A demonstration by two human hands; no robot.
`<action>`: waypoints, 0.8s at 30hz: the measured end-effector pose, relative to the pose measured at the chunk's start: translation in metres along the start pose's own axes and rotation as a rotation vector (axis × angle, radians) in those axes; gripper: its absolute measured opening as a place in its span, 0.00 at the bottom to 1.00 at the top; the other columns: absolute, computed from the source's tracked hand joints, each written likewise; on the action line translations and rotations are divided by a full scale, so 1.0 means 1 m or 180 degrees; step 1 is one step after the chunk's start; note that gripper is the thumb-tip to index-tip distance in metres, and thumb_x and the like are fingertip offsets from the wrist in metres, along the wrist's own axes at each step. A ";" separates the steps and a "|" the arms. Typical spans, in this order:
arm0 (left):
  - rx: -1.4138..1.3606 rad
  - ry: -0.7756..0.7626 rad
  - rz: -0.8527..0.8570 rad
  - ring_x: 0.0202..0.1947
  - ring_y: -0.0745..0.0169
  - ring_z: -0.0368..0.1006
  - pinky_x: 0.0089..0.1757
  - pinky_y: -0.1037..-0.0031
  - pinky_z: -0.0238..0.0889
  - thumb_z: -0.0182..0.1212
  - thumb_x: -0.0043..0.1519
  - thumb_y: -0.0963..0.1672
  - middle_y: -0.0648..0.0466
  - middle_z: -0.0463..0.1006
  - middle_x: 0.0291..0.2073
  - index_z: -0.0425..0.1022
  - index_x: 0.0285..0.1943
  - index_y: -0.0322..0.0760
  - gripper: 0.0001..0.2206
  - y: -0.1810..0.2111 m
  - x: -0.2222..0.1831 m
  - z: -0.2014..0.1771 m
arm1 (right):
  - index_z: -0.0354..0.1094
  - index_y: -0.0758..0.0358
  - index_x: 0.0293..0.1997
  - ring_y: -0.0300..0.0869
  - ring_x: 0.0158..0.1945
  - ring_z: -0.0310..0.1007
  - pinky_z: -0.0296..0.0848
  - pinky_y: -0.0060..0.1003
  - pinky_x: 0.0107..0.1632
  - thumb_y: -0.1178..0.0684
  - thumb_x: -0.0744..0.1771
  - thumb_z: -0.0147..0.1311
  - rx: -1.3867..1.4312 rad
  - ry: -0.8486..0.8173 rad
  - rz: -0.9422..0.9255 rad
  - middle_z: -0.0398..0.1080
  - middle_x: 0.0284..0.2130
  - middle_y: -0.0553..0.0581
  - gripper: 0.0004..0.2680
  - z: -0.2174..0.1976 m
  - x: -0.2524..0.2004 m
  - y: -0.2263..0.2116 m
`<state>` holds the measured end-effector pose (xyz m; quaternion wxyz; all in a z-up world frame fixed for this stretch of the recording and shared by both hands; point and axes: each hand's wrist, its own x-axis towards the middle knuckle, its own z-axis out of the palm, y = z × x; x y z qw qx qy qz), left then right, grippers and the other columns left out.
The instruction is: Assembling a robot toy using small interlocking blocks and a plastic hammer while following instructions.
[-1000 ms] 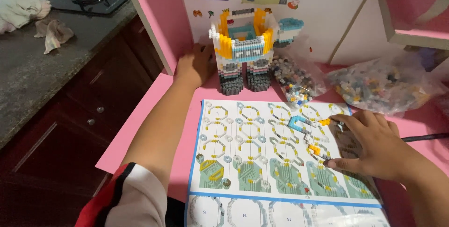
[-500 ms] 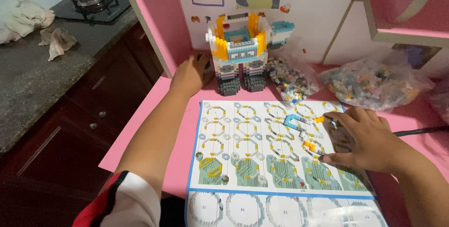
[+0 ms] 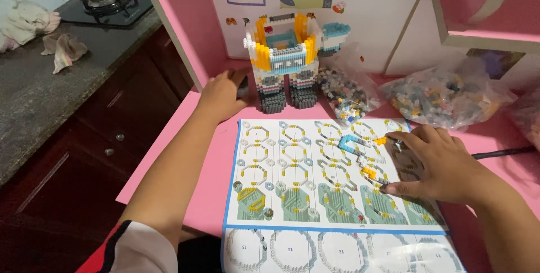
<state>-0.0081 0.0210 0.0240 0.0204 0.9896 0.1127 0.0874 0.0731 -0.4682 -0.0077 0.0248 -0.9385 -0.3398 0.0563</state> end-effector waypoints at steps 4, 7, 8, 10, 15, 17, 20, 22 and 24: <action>0.0223 -0.0250 0.0024 0.59 0.40 0.68 0.62 0.43 0.44 0.63 0.61 0.61 0.46 0.76 0.54 0.60 0.71 0.43 0.36 0.016 -0.010 -0.030 | 0.58 0.38 0.73 0.57 0.66 0.66 0.67 0.55 0.65 0.16 0.52 0.65 0.0031 0.0306 -0.0142 0.66 0.62 0.56 0.44 0.004 0.001 0.004; -0.0716 -0.0548 -0.0624 0.74 0.45 0.48 0.73 0.42 0.32 0.67 0.60 0.58 0.52 0.56 0.71 0.49 0.74 0.45 0.40 0.043 -0.038 -0.083 | 0.62 0.46 0.71 0.56 0.60 0.71 0.72 0.54 0.58 0.22 0.57 0.61 -0.0018 0.0784 -0.0327 0.69 0.59 0.56 0.36 -0.001 0.001 -0.008; -0.1494 -0.0683 -0.1091 0.83 0.46 0.32 0.73 0.49 0.34 0.71 0.59 0.55 0.56 0.37 0.85 0.30 0.86 0.50 0.54 0.053 -0.048 -0.104 | 0.64 0.49 0.70 0.53 0.56 0.73 0.73 0.53 0.54 0.25 0.60 0.59 -0.0058 0.1055 -0.0426 0.72 0.54 0.55 0.33 -0.006 -0.001 -0.016; -0.1917 -0.0532 -0.1025 0.82 0.46 0.37 0.72 0.47 0.38 0.73 0.59 0.52 0.54 0.38 0.85 0.29 0.86 0.48 0.55 0.061 -0.047 -0.105 | 0.69 0.55 0.63 0.54 0.47 0.73 0.72 0.52 0.47 0.37 0.61 0.61 -0.0051 0.1671 -0.0846 0.74 0.47 0.56 0.25 -0.014 0.003 -0.041; -0.3602 0.0033 -0.0886 0.73 0.49 0.66 0.66 0.50 0.61 0.75 0.54 0.41 0.52 0.68 0.76 0.38 0.85 0.50 0.53 0.069 -0.020 -0.055 | 0.70 0.53 0.64 0.55 0.45 0.71 0.66 0.50 0.46 0.37 0.62 0.69 -0.0062 0.2133 -0.1251 0.74 0.44 0.54 0.25 -0.075 0.028 -0.118; -0.3836 0.0708 -0.0790 0.65 0.57 0.75 0.59 0.64 0.71 0.78 0.49 0.40 0.55 0.75 0.68 0.57 0.79 0.50 0.46 0.067 -0.003 -0.023 | 0.56 0.58 0.76 0.61 0.66 0.65 0.65 0.62 0.59 0.42 0.56 0.76 0.0221 0.1460 -0.1153 0.64 0.70 0.60 0.40 -0.124 0.045 -0.164; -0.3182 0.0755 -0.0385 0.50 0.57 0.78 0.46 0.62 0.74 0.80 0.49 0.50 0.55 0.83 0.53 0.63 0.75 0.48 0.42 0.063 -0.005 -0.010 | 0.53 0.61 0.73 0.57 0.65 0.65 0.53 0.56 0.64 0.43 0.56 0.77 0.0112 0.1262 -0.1464 0.68 0.63 0.63 0.41 -0.157 0.091 -0.193; -0.3309 0.1243 -0.0187 0.51 0.50 0.80 0.47 0.58 0.75 0.81 0.47 0.51 0.51 0.83 0.49 0.71 0.67 0.46 0.37 0.065 0.006 0.032 | 0.58 0.58 0.73 0.57 0.66 0.67 0.57 0.61 0.65 0.44 0.56 0.78 -0.0338 0.0965 -0.1260 0.70 0.63 0.62 0.38 -0.168 0.115 -0.214; -0.3418 0.1722 0.0027 0.53 0.43 0.81 0.48 0.55 0.76 0.82 0.45 0.52 0.48 0.83 0.46 0.78 0.60 0.43 0.33 0.067 0.015 0.058 | 0.63 0.55 0.72 0.56 0.67 0.69 0.61 0.66 0.66 0.45 0.56 0.78 -0.0771 0.0667 -0.1041 0.71 0.64 0.61 0.36 -0.178 0.131 -0.227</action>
